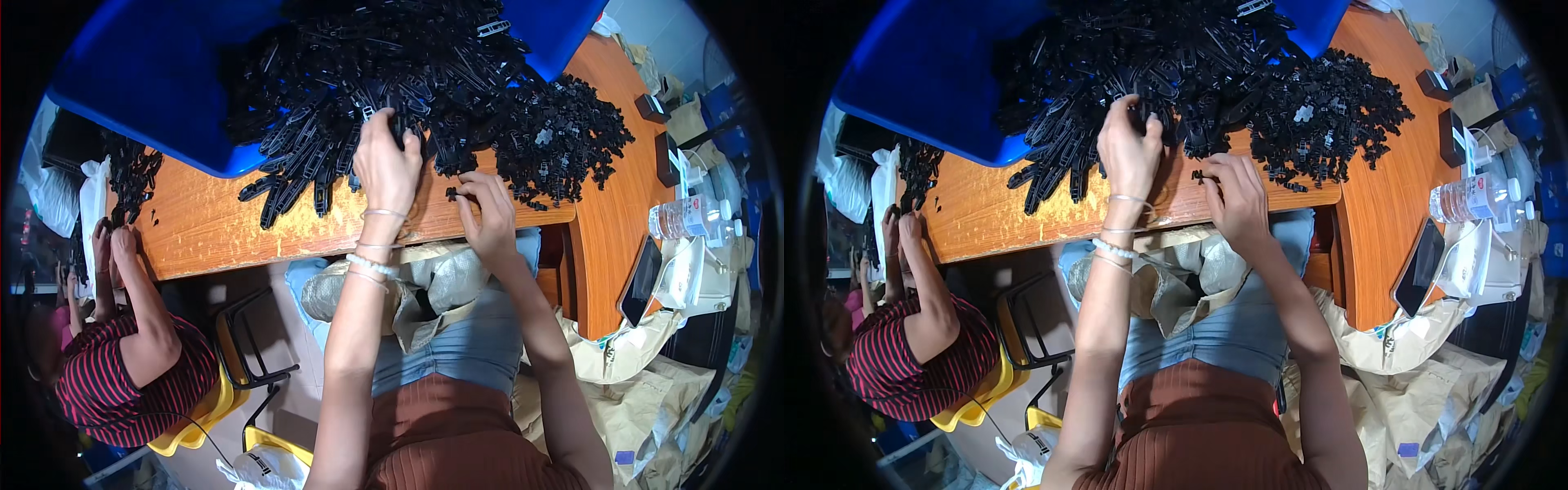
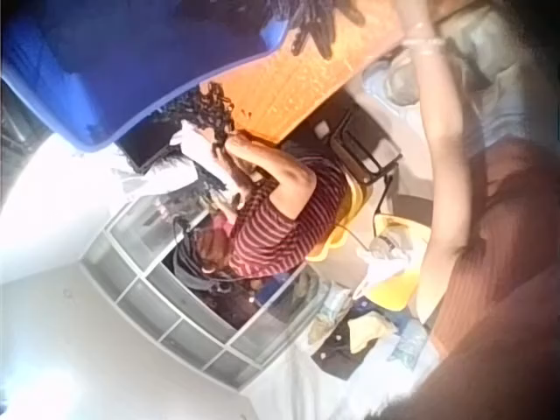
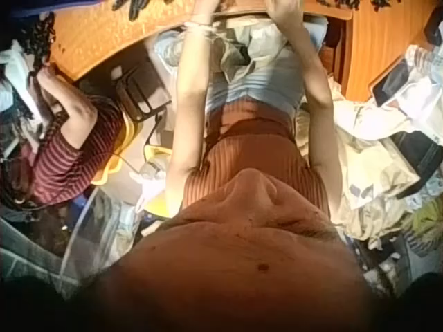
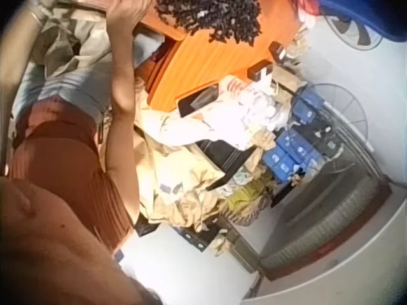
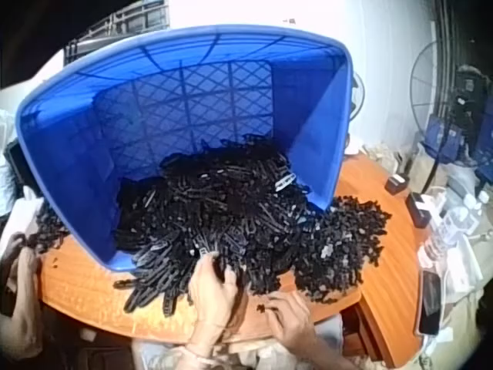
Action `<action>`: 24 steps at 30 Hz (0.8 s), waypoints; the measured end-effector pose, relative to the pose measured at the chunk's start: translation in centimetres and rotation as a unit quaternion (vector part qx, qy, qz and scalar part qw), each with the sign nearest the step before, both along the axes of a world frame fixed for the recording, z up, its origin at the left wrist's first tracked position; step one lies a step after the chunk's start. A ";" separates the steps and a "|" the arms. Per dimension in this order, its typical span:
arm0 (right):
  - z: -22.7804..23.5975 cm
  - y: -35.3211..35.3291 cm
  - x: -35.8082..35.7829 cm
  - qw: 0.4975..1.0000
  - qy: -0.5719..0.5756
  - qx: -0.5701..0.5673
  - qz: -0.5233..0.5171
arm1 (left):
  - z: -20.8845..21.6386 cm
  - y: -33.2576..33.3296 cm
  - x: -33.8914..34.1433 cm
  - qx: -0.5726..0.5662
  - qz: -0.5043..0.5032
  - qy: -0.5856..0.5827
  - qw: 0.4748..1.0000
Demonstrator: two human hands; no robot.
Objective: Sorting and manual assembly of small black plastic buckle components at a workstation.
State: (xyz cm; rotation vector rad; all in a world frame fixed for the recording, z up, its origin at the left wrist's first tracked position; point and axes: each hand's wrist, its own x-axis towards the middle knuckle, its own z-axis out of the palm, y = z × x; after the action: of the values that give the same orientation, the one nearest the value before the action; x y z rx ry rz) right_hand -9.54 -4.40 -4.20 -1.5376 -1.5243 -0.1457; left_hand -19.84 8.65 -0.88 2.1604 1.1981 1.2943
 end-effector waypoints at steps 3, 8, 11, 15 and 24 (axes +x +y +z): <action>0.3 -0.5 -0.2 0.996 0.087 -0.025 -0.006 | 0.4 -2.1 -1.4 -0.170 -0.074 -0.221 0.957; 1.0 -1.8 -0.2 0.935 0.328 -0.133 -0.001 | -0.3 -5.4 -5.3 -0.444 -0.216 -0.359 0.792; 2.6 -2.7 -1.0 0.869 0.483 -0.096 0.046 | -1.2 -6.1 -6.7 -0.445 -0.253 -0.348 0.785; 2.9 -3.5 -0.9 0.881 0.461 -0.072 0.077 | -0.4 -7.0 -7.4 -0.471 -0.283 -0.320 0.772; 4.1 -3.7 -2.8 0.945 0.318 -0.046 0.057 | 1.6 -8.7 -7.6 -0.453 -0.295 -0.262 0.800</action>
State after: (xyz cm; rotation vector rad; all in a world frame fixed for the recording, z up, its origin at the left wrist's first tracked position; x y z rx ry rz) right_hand -12.37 -8.12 -0.08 -1.3769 -1.0990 0.4565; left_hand -27.48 -0.02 0.72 1.1791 0.6027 0.7078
